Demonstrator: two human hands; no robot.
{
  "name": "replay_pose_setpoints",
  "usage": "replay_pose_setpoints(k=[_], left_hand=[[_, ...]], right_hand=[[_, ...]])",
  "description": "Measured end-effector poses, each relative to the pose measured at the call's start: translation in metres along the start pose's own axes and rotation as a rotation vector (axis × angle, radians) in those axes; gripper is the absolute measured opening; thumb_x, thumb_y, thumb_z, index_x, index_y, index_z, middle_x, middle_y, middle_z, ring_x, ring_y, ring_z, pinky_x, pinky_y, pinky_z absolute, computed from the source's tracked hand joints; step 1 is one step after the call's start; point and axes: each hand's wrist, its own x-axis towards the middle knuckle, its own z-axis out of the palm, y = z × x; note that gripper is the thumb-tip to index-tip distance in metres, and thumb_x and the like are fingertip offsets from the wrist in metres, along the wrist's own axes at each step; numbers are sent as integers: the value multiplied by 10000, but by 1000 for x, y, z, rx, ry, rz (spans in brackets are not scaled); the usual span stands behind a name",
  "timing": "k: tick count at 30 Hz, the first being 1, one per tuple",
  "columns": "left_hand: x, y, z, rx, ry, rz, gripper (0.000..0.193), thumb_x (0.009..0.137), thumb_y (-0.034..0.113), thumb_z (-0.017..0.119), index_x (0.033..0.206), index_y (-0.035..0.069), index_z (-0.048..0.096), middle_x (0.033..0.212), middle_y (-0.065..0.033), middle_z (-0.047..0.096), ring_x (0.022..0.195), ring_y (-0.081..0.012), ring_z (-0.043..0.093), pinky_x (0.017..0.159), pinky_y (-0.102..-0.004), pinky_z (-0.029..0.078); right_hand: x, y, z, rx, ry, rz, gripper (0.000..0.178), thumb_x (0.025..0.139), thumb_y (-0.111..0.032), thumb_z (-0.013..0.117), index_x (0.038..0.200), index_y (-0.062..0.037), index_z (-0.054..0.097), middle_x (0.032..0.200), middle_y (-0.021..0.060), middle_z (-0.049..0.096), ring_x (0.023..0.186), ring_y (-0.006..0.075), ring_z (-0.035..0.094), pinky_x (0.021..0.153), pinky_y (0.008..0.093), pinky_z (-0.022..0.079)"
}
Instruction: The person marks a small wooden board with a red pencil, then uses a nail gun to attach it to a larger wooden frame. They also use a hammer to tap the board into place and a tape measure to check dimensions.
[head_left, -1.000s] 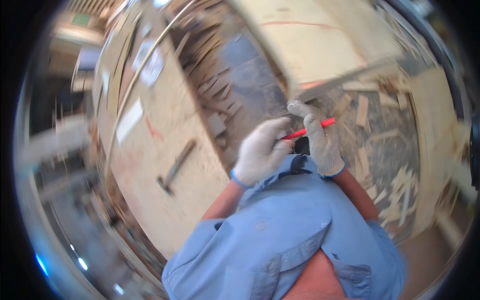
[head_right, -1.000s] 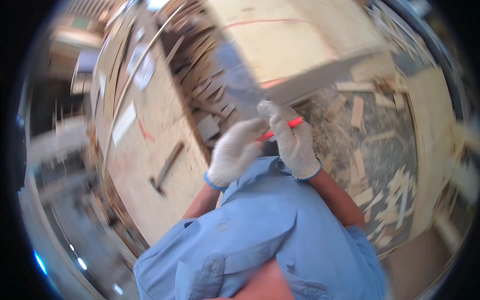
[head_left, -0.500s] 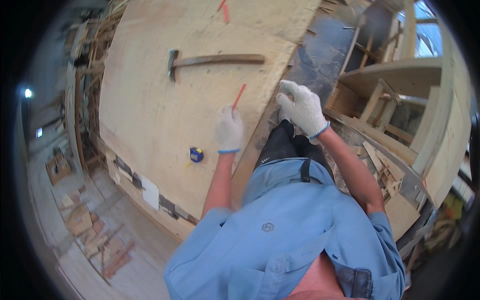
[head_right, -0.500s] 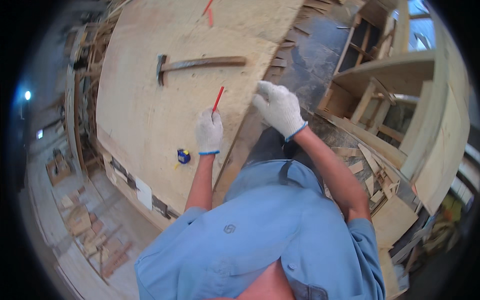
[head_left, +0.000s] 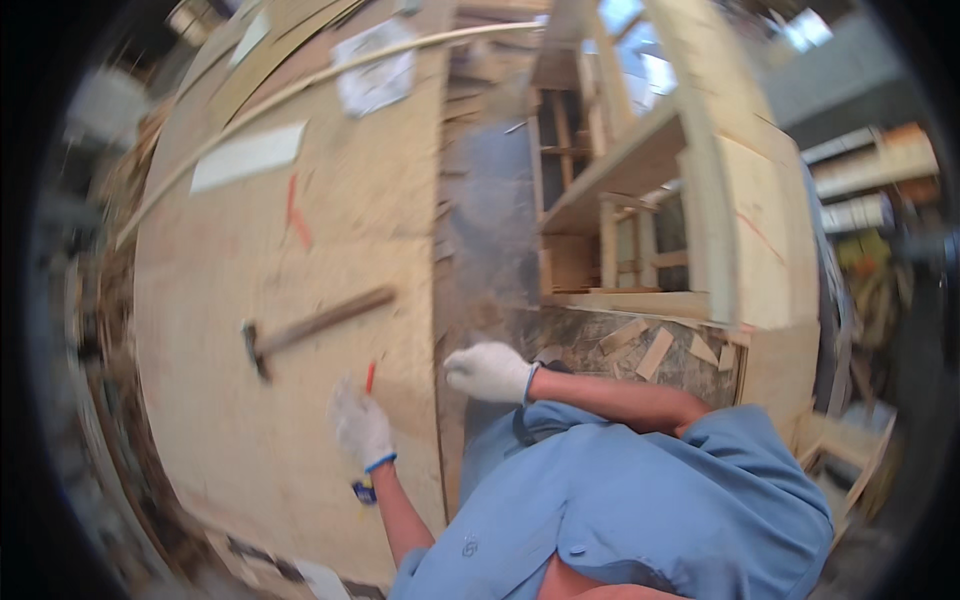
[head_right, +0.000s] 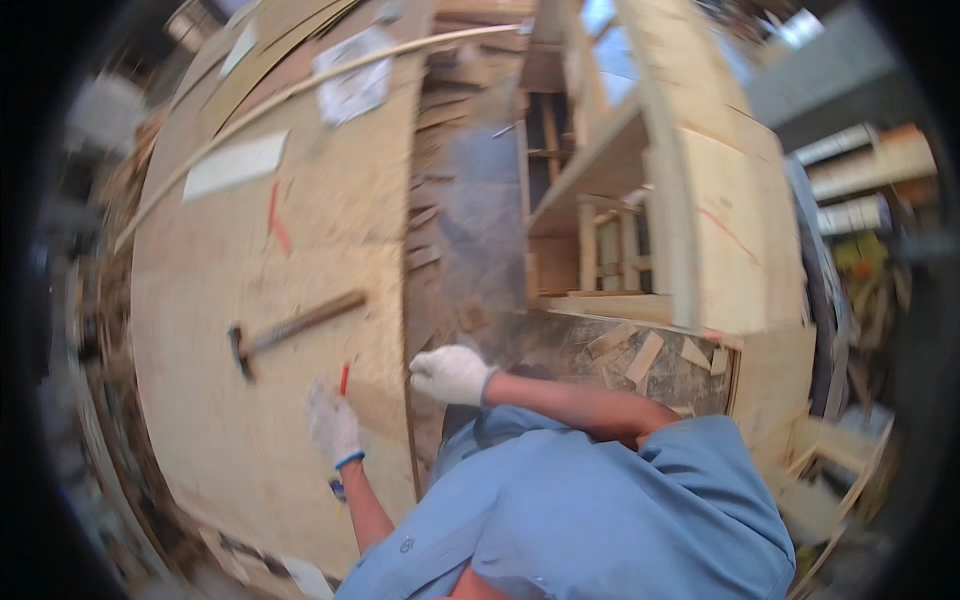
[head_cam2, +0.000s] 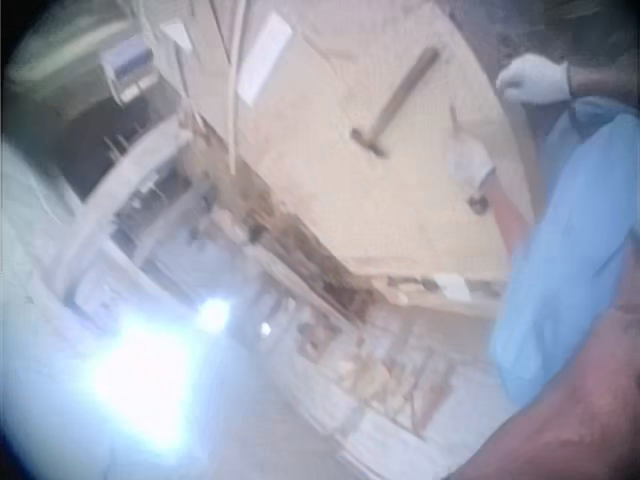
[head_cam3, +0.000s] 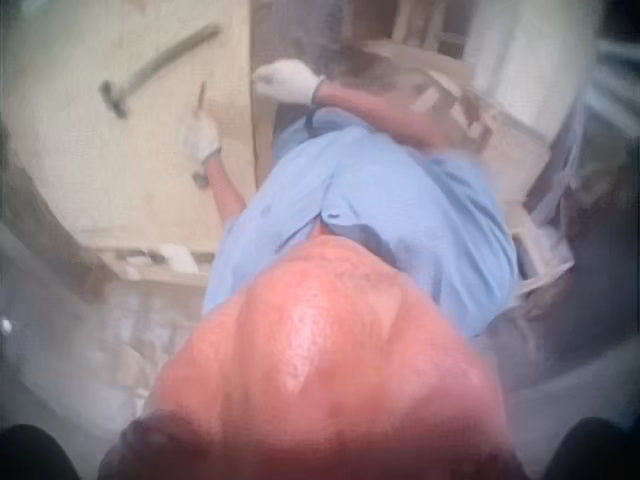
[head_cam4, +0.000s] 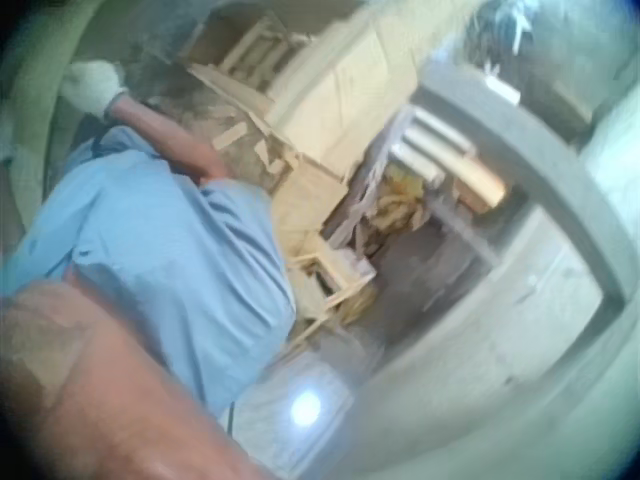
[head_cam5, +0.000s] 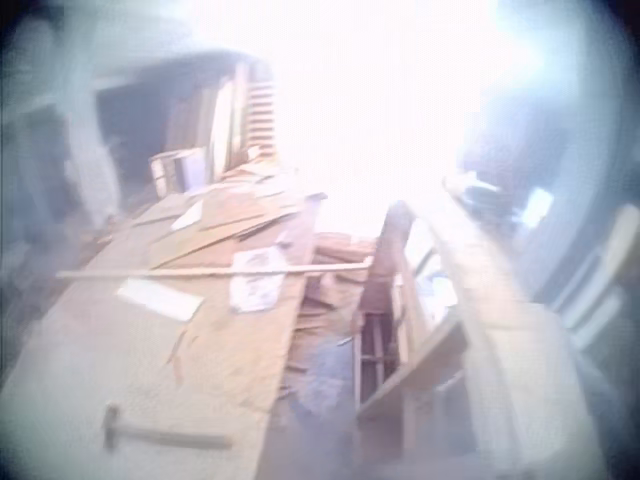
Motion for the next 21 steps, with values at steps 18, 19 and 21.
replay_pose_setpoints(k=[18,19,21], left_hand=[[21,354,-30,-629,-286,935,380,998,278,638,1291,47,709,1262,-210,722,1209,-388,680,1046,-464,536],[13,352,-23,-611,-345,921,388,1002,316,624,1280,60,712,1252,-212,722,1197,-401,679,1031,-483,539],[1,347,-11,-537,-465,957,409,1004,339,607,1282,61,721,1246,-212,725,1203,-398,676,1039,-480,535]], right_hand=[[-271,173,-31,337,770,682,398,1002,-402,650,1086,-31,766,964,231,754,900,377,751,808,452,557],[-283,183,-25,359,756,742,400,999,-406,652,1076,-30,766,955,228,754,894,381,748,805,455,555],[-300,203,-11,406,730,870,406,995,-413,658,1055,-27,766,937,223,755,881,390,741,799,461,549]])
